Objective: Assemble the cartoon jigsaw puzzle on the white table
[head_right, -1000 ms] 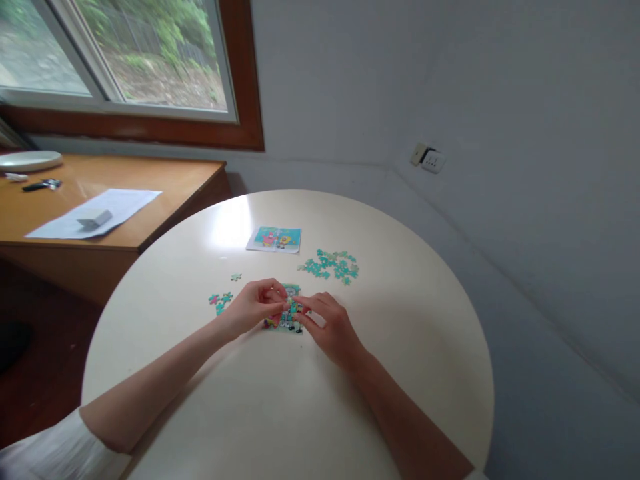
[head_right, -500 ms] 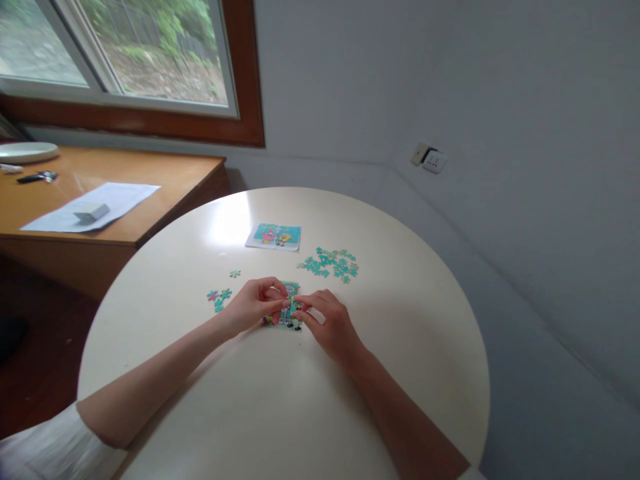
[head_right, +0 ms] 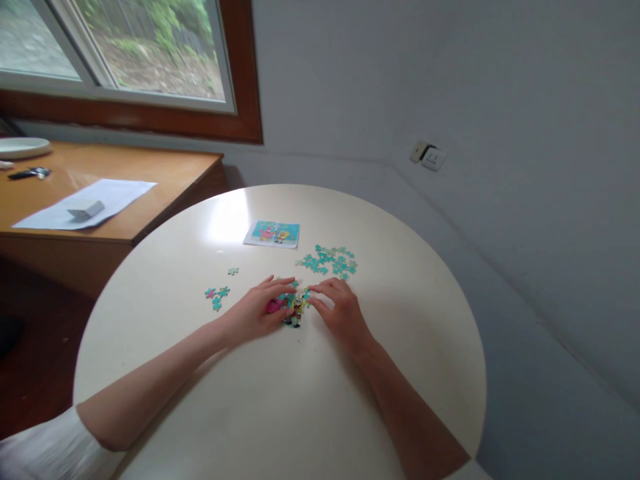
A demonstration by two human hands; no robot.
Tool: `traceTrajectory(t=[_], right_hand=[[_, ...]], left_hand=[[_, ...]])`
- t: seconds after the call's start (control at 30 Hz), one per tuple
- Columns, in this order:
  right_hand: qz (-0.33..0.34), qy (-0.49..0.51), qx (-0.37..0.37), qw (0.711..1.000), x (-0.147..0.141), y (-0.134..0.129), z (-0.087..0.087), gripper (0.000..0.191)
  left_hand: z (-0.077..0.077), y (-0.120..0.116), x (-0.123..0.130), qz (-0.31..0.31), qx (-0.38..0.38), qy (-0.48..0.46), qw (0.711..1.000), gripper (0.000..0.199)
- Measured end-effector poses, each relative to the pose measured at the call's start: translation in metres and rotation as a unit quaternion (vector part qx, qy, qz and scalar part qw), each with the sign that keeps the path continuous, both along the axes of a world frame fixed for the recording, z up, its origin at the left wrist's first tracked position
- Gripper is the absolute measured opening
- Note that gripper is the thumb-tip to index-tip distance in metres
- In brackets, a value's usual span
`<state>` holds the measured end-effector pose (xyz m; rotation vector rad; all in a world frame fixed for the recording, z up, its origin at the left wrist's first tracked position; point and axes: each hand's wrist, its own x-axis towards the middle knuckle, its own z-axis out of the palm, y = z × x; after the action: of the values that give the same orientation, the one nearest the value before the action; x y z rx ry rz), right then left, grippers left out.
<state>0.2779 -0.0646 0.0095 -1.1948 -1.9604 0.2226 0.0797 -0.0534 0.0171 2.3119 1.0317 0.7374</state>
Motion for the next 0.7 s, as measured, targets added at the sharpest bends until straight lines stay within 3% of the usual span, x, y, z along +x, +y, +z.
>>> traceTrajectory(t=[0.13,0.3,0.7], right_hand=[[-0.003,-0.011,-0.005,1.0,0.0,0.0,-0.001,0.014],[0.002,-0.011,-0.016,1.0,0.0,0.001,-0.005,0.014],[0.025,-0.008,-0.046,0.999,-0.004,0.0,-0.014,0.015]], left_hand=[[-0.006,0.0,-0.003,-0.029,0.019,0.122,0.992,0.053],[-0.005,0.001,-0.009,-0.029,0.042,0.212,0.976,0.052],[-0.003,0.003,-0.01,-0.007,0.043,0.238,0.97,0.049]])
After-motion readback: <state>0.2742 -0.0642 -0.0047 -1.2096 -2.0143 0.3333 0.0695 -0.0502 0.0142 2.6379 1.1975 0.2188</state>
